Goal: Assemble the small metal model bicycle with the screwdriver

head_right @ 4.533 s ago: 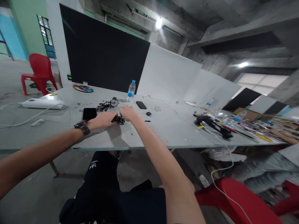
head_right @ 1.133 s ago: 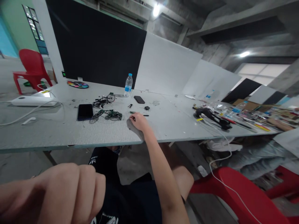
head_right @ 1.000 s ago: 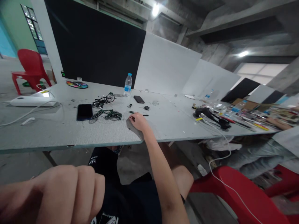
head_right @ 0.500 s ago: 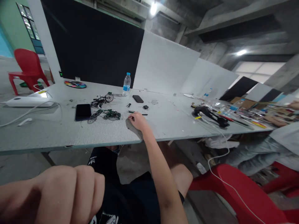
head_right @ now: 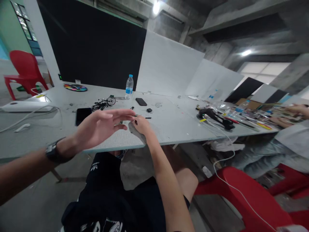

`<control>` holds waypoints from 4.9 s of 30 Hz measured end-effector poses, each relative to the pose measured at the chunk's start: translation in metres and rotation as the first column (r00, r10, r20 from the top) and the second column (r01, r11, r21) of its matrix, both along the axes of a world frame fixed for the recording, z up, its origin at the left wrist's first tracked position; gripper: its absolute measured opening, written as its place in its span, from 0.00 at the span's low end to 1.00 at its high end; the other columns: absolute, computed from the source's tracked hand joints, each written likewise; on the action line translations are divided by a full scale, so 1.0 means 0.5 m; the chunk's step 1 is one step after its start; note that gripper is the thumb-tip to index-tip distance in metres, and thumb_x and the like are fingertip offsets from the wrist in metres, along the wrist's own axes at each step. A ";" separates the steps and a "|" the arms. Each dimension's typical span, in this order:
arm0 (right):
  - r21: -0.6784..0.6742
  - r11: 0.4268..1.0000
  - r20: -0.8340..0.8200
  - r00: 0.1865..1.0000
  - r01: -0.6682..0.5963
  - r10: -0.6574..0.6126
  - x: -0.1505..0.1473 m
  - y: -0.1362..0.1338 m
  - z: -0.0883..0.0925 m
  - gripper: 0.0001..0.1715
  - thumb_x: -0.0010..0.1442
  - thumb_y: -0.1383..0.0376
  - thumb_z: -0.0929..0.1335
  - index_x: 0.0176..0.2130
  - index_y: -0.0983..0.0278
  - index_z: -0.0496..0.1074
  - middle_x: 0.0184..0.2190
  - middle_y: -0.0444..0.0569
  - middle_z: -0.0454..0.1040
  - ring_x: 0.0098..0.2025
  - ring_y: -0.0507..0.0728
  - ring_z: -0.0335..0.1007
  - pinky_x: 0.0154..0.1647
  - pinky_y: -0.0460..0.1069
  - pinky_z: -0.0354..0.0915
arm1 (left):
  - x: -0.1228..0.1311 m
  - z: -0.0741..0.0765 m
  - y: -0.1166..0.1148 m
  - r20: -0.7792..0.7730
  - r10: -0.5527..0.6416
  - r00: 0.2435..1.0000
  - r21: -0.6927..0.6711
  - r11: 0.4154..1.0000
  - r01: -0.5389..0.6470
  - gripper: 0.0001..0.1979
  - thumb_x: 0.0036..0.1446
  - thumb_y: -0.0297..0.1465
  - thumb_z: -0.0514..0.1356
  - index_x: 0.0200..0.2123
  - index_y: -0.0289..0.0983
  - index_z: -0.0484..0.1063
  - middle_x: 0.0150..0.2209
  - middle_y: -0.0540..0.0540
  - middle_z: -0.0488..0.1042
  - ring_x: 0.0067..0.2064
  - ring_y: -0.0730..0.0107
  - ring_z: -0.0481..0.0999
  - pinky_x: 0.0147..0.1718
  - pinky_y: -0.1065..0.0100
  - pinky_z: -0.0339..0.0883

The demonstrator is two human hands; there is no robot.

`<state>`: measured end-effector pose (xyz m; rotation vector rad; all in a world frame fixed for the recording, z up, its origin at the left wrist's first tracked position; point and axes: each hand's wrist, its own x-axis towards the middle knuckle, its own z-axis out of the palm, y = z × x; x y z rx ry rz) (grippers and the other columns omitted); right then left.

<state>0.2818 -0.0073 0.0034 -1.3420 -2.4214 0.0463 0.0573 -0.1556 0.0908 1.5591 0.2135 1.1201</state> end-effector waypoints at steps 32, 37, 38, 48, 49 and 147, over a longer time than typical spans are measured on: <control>-0.030 0.997 -0.018 0.997 0.068 -0.069 0.010 0.009 -0.001 0.15 0.74 0.70 0.65 0.49 0.61 0.82 0.48 0.55 0.78 0.38 0.55 0.71 0.42 0.48 0.62 | -0.096 -0.146 0.305 -0.379 0.881 0.282 0.923 0.380 0.052 0.19 0.78 0.36 0.51 0.54 0.37 0.81 0.51 0.37 0.83 0.53 0.53 0.80 0.50 0.57 0.68; -0.018 0.994 -0.036 0.994 0.105 -0.105 0.012 0.017 -0.009 0.14 0.74 0.70 0.65 0.50 0.63 0.80 0.50 0.55 0.77 0.41 0.55 0.72 0.44 0.48 0.63 | -0.096 -0.141 0.298 -0.419 0.888 0.188 0.905 0.425 0.010 0.28 0.77 0.49 0.50 0.64 0.38 0.75 0.60 0.35 0.79 0.60 0.49 0.76 0.57 0.55 0.64; -0.018 0.994 -0.036 0.993 0.112 -0.112 0.013 0.018 -0.011 0.14 0.75 0.70 0.64 0.50 0.63 0.80 0.51 0.55 0.77 0.42 0.56 0.72 0.44 0.48 0.63 | -0.100 -0.138 0.298 -0.426 0.893 0.143 0.903 0.430 0.008 0.31 0.76 0.52 0.51 0.65 0.37 0.74 0.61 0.34 0.78 0.61 0.47 0.75 0.58 0.54 0.63; 0.000 0.995 -0.027 0.994 0.104 -0.104 0.015 0.016 -0.010 0.14 0.76 0.68 0.64 0.50 0.63 0.80 0.51 0.57 0.78 0.45 0.58 0.75 0.47 0.50 0.65 | -0.130 -0.195 0.349 -0.499 0.844 0.196 0.862 0.508 0.006 0.37 0.71 0.58 0.55 0.64 0.34 0.74 0.58 0.30 0.80 0.51 0.49 0.79 0.48 0.59 0.66; 0.003 0.995 -0.050 0.994 0.096 -0.096 0.015 0.018 -0.011 0.14 0.76 0.68 0.64 0.50 0.63 0.80 0.51 0.57 0.79 0.47 0.58 0.75 0.48 0.50 0.66 | -0.130 -0.201 0.352 -0.491 0.846 0.209 0.866 0.500 0.007 0.35 0.71 0.57 0.55 0.64 0.34 0.74 0.57 0.31 0.80 0.50 0.50 0.79 0.45 0.60 0.66; 0.443 0.896 -0.343 0.915 -0.042 0.212 -0.059 -0.095 -0.027 0.15 0.78 0.61 0.62 0.49 0.60 0.78 0.43 0.55 0.80 0.39 0.58 0.78 0.40 0.51 0.71 | -0.047 -0.184 0.287 -0.322 0.340 0.884 0.136 0.940 -0.312 0.23 0.59 0.51 0.70 0.35 0.35 0.79 0.29 0.46 0.76 0.32 0.68 0.74 0.36 0.64 0.68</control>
